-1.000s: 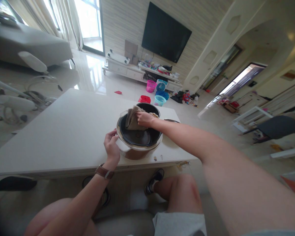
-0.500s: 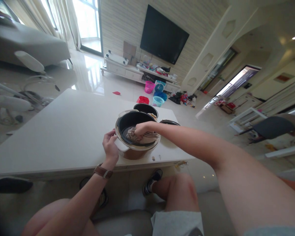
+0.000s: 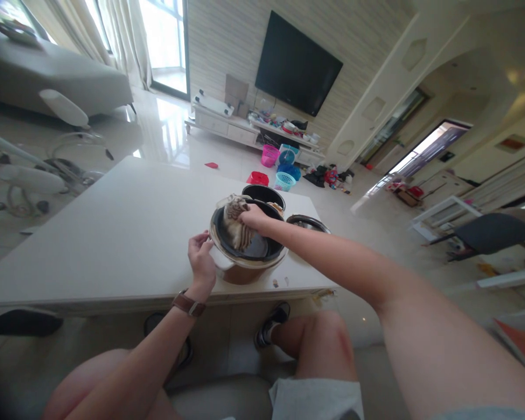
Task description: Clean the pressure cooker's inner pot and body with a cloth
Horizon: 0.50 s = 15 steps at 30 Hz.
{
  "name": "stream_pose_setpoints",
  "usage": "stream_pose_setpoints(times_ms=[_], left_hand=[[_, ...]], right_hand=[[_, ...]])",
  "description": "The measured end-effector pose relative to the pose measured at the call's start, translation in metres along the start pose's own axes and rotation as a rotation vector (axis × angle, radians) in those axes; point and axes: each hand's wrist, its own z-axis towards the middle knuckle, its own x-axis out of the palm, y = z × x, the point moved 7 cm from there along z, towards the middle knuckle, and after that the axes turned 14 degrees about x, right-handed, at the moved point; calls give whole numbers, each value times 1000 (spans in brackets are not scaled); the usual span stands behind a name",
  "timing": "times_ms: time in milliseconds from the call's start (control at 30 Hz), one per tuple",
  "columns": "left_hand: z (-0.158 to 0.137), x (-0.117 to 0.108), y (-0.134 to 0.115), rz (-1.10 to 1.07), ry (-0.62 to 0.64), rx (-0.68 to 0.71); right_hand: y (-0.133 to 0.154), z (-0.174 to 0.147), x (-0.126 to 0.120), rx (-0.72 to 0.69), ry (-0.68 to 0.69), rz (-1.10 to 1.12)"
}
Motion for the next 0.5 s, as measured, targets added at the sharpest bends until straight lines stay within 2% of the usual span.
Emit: stream_pose_setpoints(times_ms=[67,133,233,333,400,500], left_hand=[[-2,-8,2,82,-32,-68],[-7,-17,2,172,-23,-159],[-18,-24,-3,222,90,-303],[-33,-21,-11,206,227,-378],[-42,-17,-15,176,249,-387],[-53,-10,-13,158,225,-424]], right_hand=[[4,-10,5,-32,127,85],[7,-20,-6,-31,179,186],[4,-34,-46,22,103,332],[-3,-49,-86,88,-27,510],[0,-57,-99,110,-45,644],[22,-62,-98,74,-33,752]])
